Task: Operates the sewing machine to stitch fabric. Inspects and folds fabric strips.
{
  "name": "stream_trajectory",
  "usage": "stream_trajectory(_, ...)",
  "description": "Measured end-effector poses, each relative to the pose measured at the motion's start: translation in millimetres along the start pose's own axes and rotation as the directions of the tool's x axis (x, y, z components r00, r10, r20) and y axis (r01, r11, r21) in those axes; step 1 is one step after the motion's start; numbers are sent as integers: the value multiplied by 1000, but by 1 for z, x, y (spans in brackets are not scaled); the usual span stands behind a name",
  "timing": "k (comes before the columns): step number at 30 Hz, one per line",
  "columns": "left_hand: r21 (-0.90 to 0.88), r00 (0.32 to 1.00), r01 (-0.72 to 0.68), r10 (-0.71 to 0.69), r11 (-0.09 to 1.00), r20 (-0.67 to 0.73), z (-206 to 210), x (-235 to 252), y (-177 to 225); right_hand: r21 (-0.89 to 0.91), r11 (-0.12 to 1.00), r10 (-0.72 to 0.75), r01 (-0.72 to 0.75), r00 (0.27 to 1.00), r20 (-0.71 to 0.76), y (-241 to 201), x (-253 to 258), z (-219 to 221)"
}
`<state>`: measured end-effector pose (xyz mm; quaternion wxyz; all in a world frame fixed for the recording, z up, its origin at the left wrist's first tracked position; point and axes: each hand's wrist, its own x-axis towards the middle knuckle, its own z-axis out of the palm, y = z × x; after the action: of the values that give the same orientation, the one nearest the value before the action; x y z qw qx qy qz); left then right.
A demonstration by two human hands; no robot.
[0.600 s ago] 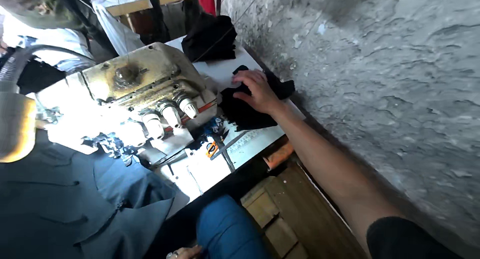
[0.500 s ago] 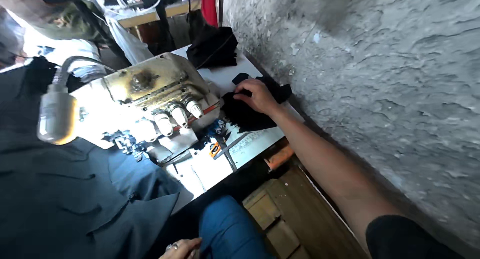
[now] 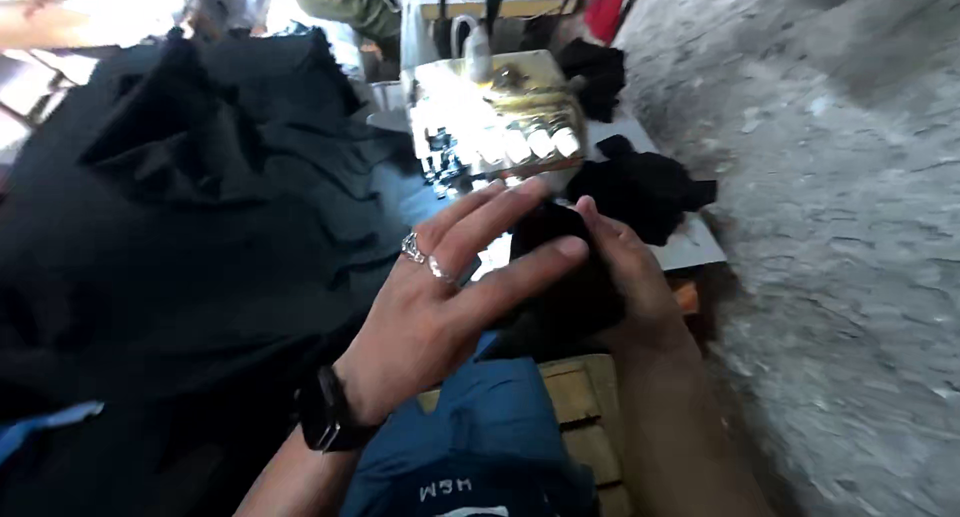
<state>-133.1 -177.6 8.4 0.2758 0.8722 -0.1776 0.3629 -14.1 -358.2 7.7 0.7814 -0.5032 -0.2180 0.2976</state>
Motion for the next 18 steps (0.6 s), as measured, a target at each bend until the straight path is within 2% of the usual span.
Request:
stream_trajectory(2,-12,996,-92,92,996,3,-18,-13,9,185,968,144,-172,977,154,17,-11,26)
stream_trajectory(4,-18,990,-120,121,993,76,-41,-28,28,120,930,302,-347,908,289,30,-16,48)
stream_trajectory(5,-17,983,-113,114,993,146,-52,-33,39,-46,939,329,-341,850,412,41,-14,53)
stream_trajectory(6,0,968,-93,90,996,233,-60,-35,46,-271,925,373,-265,766,523,52,-11,55)
stream_trajectory(7,30,940,-67,53,997,338,-64,-36,49,-559,807,518,-191,683,514,47,-7,64)
stream_trajectory(8,48,904,-43,19,998,426,-64,-38,45,-721,682,611,-119,634,474,50,-3,69)
stream_trajectory(9,51,871,-18,-10,999,491,-62,-42,37,-724,687,548,-59,697,463,64,-4,65)
stream_trajectory(10,49,857,13,-37,999,514,-60,-48,28,-586,811,345,7,802,487,87,-4,53)
stream_trajectory(11,47,864,56,-72,997,499,-58,-54,17,-344,939,180,16,828,531,102,3,43)
stream_trajectory(12,38,886,109,-114,993,450,-58,-58,8,-137,990,112,-40,815,569,103,11,41)
stream_trajectory(13,38,910,158,-161,987,381,-58,-59,2,-48,995,94,-82,797,596,97,13,45)
stream_trajectory(16,16,945,272,-270,962,186,-80,-49,-17,-192,980,82,59,757,648,91,9,65)
stream_trajectory(18,62,943,316,-321,947,85,-101,-47,-35,-339,932,112,125,791,601,105,9,62)
